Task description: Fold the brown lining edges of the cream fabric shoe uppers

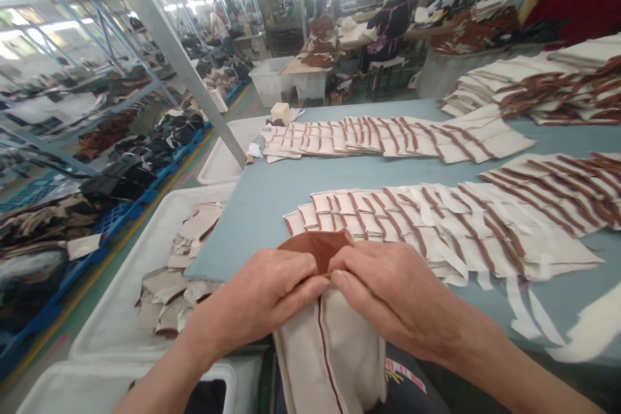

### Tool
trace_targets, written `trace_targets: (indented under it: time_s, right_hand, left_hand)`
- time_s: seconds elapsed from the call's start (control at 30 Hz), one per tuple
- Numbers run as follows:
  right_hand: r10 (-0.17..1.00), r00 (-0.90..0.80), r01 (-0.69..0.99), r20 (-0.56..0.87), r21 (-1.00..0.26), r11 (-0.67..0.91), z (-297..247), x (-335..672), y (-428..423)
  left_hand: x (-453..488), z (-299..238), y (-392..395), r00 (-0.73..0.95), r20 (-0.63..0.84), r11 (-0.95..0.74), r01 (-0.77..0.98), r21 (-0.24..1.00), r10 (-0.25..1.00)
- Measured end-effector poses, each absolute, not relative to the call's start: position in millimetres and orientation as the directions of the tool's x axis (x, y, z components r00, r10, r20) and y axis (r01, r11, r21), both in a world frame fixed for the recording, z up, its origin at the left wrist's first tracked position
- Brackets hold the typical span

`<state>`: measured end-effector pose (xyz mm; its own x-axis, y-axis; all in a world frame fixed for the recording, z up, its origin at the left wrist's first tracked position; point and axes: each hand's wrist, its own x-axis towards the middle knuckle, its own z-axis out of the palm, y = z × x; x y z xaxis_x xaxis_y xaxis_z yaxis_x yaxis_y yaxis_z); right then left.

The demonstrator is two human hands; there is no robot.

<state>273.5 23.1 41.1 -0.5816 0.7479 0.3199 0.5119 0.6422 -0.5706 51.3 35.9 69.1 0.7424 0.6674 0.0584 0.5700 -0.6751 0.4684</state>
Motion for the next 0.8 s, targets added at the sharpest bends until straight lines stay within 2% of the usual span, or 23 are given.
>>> trace_targets:
  time_s: [0.07, 0.1, 0.23, 0.3, 0.37, 0.47, 0.53, 0.63, 0.73, 0.8]
  right_hand:
    - [0.720, -0.572, 0.512, 0.393, -0.514, 0.688, 31.3, 271.5, 29.2]
    - [0.695, -0.556, 0.472, 0.456, -0.515, 0.716, 25.3, 269.0, 32.4]
    - [0.569, -0.438, 0.126, 0.696, -0.580, 0.805, 4.0, 251.9, 39.4]
    - [0.578, -0.373, 0.006, 0.726, -0.621, 0.784, 0.7, 242.8, 37.0]
    - [0.631, -0.325, -0.054, 0.704, -0.680, 0.731, 3.3, 237.3, 33.3]
    - [0.713, -0.311, -0.131, 0.629, -0.771, 0.623, 11.4, 241.0, 33.6]
    - [0.754, -0.368, -0.143, 0.544, -0.835, 0.532, 13.9, 251.4, 40.7]
    - [0.786, -0.470, -0.033, 0.402, -0.898, 0.439, 11.3, 272.1, 55.8]
    - [0.800, -0.498, 0.083, 0.334, -0.900, 0.428, 12.8, 290.2, 63.0]
    - [0.808, -0.510, 0.136, 0.296, -0.899, 0.416, 22.3, 298.9, 60.7]
  left_hand:
    - [52.1, 71.2, 33.7, 0.752, 0.092, -0.707, 0.560, 0.432, 0.652]
    - [53.5, 72.6, 31.9, 0.755, 0.115, -0.710, 0.537, 0.456, 0.645]
    - [65.1, 74.6, 19.1, 0.728, 0.213, -0.594, 0.315, 0.740, 0.652]
    - [71.9, 72.6, 11.2, 0.692, 0.244, -0.491, 0.182, 0.852, 0.680]
    - [77.3, 70.3, 4.9, 0.664, 0.274, -0.433, 0.084, 0.897, 0.695]
    - [80.9, 70.6, 1.1, 0.653, 0.381, -0.477, -0.033, 0.878, 0.655]
    - [79.0, 74.6, 2.0, 0.659, 0.414, -0.533, -0.024, 0.846, 0.627]
    - [68.5, 83.3, 6.5, 0.637, 0.411, -0.635, 0.163, 0.755, 0.652]
    - [50.2, 89.7, 13.3, 0.618, 0.423, -0.717, 0.361, 0.596, 0.663]
    - [37.0, 90.6, 18.8, 0.627, 0.373, -0.708, 0.446, 0.548, 0.684]
